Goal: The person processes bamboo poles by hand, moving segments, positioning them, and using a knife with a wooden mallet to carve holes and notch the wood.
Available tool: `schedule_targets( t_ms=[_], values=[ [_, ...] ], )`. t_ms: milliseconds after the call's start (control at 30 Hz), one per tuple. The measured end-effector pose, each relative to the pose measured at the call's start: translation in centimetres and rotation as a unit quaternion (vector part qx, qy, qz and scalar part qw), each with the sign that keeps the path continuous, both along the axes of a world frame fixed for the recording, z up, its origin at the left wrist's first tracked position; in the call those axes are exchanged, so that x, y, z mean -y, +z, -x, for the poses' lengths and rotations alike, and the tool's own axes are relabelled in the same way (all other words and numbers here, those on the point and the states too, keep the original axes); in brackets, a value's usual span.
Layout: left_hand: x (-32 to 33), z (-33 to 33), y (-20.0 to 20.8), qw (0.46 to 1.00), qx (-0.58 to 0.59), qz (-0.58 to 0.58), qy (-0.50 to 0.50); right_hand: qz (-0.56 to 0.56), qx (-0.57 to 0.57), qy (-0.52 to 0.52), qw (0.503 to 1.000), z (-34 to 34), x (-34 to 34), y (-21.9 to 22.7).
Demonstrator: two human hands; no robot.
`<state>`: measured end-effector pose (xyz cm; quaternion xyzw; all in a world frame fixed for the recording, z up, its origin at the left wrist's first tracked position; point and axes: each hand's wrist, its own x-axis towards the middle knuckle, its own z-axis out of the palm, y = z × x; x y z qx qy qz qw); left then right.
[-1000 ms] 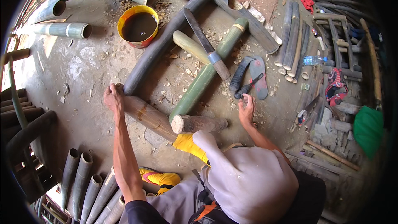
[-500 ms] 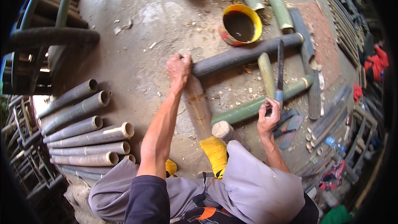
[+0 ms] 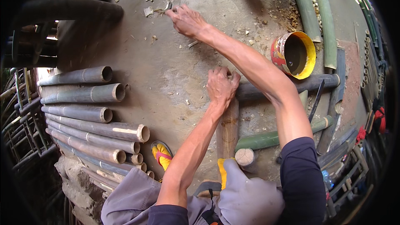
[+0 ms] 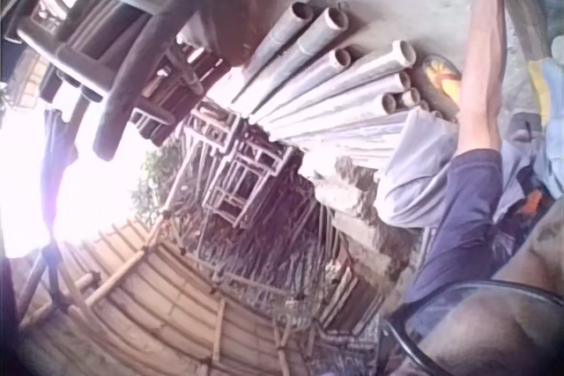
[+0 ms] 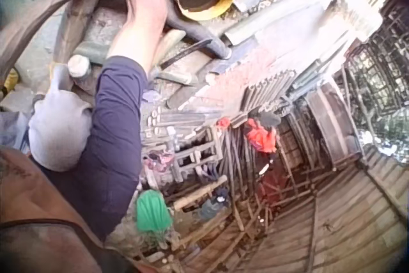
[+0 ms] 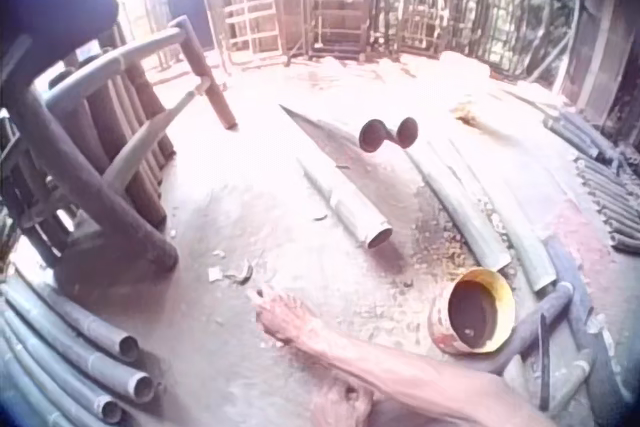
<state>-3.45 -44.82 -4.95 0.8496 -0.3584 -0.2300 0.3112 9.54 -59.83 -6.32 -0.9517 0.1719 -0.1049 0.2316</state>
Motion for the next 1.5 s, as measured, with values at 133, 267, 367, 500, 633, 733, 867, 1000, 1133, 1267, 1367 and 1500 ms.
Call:
schedule_targets(
  t_ms=[133, 267, 367, 500, 633, 733, 867, 1000, 1133, 1267, 1367, 1500],
  values=[
    [-0.2, -0.5, 0.3, 1.0, -0.029, -0.004, 0.008, 0.079, 0.009, -0.048, 0.996, -4.9, 0.6, -2.9],
    [-0.4, -0.7, 0.1, 0.999, -0.009, 0.026, 0.018, 0.099, -0.013, -0.001, 0.995, -5.3, 1.4, -3.6],
    [-0.1, -0.3, 0.1, 1.0, -0.017, 0.02, 0.002, 0.038, 0.039, -0.041, 0.998, -3.5, 1.9, -3.9],
    [-0.5, -0.5, -0.5, 0.999, -0.032, 0.023, 0.023, -0.229, 0.168, -0.18, 0.942, 2.0, -1.3, 0.9],
    [-0.6, -0.8, -1.0, 0.999, -0.028, 0.024, -0.003, -0.361, 0.183, -0.235, 0.884, 12.8, -5.3, 5.8],
    [-0.5, -1.3, -1.4, 0.997, -0.05, 0.051, -0.029, -0.41, 0.203, -0.31, 0.833, 22.6, -10.1, 9.3],
    [-2.6, -2.9, -2.8, 0.988, -0.058, 0.136, -0.048, -0.423, 0.18, -0.435, 0.774, 33.6, -18.8, 12.1],
    [-7.7, -1.9, -1.9, 0.981, -0.071, 0.179, 0.028, -0.419, 0.176, -0.529, 0.717, 41.6, -26.4, 12.7],
    [-15.1, 0.6, -1.6, 0.97, -0.16, 0.154, 0.094, -0.435, 0.241, -0.538, 0.681, 45.1, -31.7, 10.8],
    [-21.7, 3.7, -1.5, 0.971, -0.193, 0.128, 0.064, -0.46, 0.237, -0.528, 0.673, 45.1, -34.0, 9.4],
    [-24.4, 4.4, 0.0, 0.969, -0.202, 0.14, 0.021, -0.425, 0.272, -0.49, 0.711, 43.7, -34.2, 9.6],
    [-28.2, 5.1, 1.7, 0.91, -0.366, -0.183, -0.063, -0.396, 0.276, -0.498, 0.72, 45.2, -34.5, 8.3]
  ],
)
